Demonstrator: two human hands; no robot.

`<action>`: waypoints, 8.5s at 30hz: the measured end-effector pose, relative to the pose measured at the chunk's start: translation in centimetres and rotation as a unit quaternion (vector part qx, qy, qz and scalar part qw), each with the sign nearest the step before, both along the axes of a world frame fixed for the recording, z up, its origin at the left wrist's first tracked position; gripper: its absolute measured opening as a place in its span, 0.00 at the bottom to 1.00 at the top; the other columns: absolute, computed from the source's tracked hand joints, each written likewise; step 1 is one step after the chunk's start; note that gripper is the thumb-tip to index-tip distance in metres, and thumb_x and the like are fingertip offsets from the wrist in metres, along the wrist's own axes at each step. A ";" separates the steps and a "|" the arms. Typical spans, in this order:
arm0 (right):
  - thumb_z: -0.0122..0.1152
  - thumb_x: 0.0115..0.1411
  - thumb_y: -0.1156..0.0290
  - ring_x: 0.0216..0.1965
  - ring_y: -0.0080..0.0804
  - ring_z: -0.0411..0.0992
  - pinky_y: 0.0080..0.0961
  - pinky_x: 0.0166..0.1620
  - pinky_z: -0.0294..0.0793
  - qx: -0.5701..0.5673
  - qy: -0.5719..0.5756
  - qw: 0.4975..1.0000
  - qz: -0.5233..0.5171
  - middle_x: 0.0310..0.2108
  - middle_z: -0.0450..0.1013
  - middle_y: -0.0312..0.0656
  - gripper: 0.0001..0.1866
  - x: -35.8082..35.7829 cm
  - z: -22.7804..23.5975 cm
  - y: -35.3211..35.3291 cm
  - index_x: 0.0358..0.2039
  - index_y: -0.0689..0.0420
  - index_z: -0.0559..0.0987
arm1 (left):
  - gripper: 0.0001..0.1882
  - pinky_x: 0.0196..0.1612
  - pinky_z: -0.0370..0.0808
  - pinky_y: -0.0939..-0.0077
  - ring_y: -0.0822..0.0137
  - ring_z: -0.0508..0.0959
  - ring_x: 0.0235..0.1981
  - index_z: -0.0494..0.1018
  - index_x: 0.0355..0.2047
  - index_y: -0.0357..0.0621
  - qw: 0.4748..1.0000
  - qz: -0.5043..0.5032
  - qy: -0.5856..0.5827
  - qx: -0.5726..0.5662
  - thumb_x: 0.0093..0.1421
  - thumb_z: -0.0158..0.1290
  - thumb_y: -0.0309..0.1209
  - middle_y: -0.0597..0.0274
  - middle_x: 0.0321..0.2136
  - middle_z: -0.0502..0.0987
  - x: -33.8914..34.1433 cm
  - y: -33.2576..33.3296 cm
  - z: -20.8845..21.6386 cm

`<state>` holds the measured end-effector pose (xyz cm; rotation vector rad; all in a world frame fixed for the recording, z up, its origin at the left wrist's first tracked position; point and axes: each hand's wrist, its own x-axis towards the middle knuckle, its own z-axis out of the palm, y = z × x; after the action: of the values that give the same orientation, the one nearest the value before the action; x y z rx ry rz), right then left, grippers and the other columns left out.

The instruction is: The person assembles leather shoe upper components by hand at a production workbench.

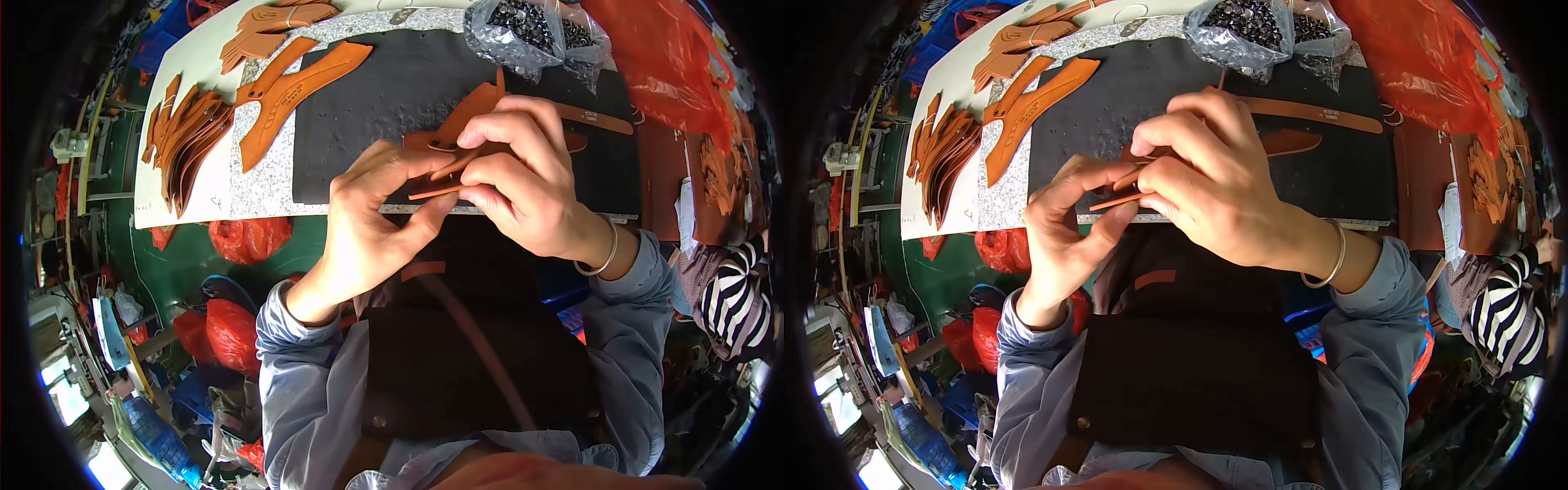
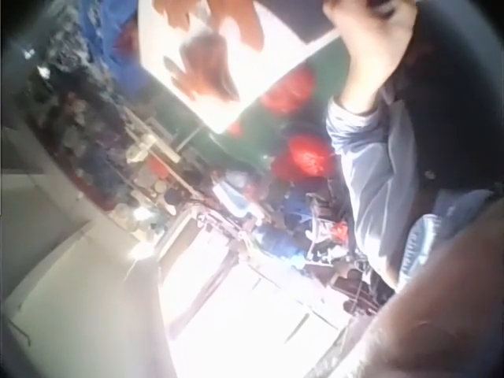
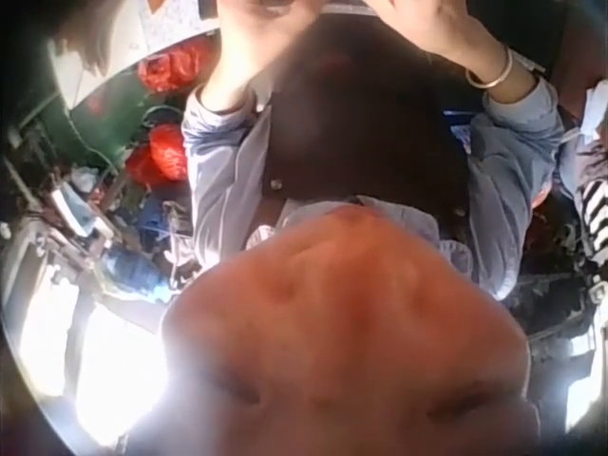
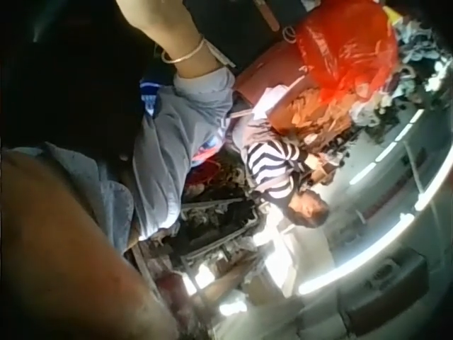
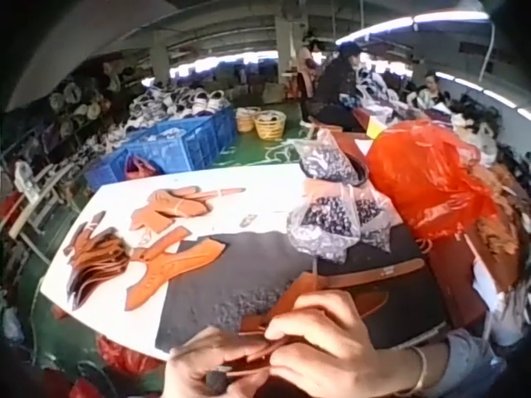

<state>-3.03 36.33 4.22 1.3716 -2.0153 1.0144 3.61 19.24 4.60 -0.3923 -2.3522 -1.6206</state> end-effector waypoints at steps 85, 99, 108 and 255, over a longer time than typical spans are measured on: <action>0.56 0.51 0.72 0.30 0.46 0.71 0.38 0.34 0.71 0.329 0.042 0.915 -0.229 0.25 0.73 0.45 0.04 -17.2 -0.4 8.6 0.28 0.57 0.76 | 0.04 0.25 0.67 0.67 0.54 0.70 0.18 0.71 0.27 0.38 0.951 0.046 -0.077 -0.296 0.50 0.53 0.25 0.53 0.19 0.73 1.7 -0.2 2.3; 0.56 0.51 0.72 0.33 0.46 0.72 0.39 0.35 0.70 0.377 -0.042 0.881 -0.282 0.28 0.73 0.48 0.09 -17.7 -0.3 8.6 0.34 0.55 0.77 | 0.06 0.24 0.67 0.66 0.54 0.70 0.18 0.70 0.26 0.38 0.968 0.030 -0.093 -0.231 0.52 0.53 0.28 0.52 0.17 0.72 0.7 0.4 0.0; 0.55 0.53 0.72 0.28 0.45 0.72 0.37 0.31 0.70 0.239 -0.031 0.908 -0.344 0.24 0.73 0.47 0.07 -19.1 -0.6 10.0 0.32 0.57 0.76 | 0.06 0.24 0.68 0.66 0.54 0.72 0.18 0.70 0.26 0.37 0.968 0.037 -0.110 -0.222 0.52 0.53 0.27 0.50 0.17 0.72 0.8 0.1 -0.3; 0.54 0.54 0.74 0.27 0.40 0.69 0.28 0.31 0.68 0.186 -0.306 0.927 0.111 0.27 0.70 0.46 0.08 -4.8 -1.4 5.5 0.32 0.64 0.75 | 0.26 0.43 0.68 0.65 0.52 0.72 0.41 0.70 0.42 0.36 0.924 0.000 0.175 -0.341 0.39 0.60 0.27 0.48 0.44 0.69 1.1 -2.8 -6.6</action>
<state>-7.83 41.80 2.84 1.6517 -2.6619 1.3360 4.71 16.41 -2.04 -0.7394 -2.5366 -0.5985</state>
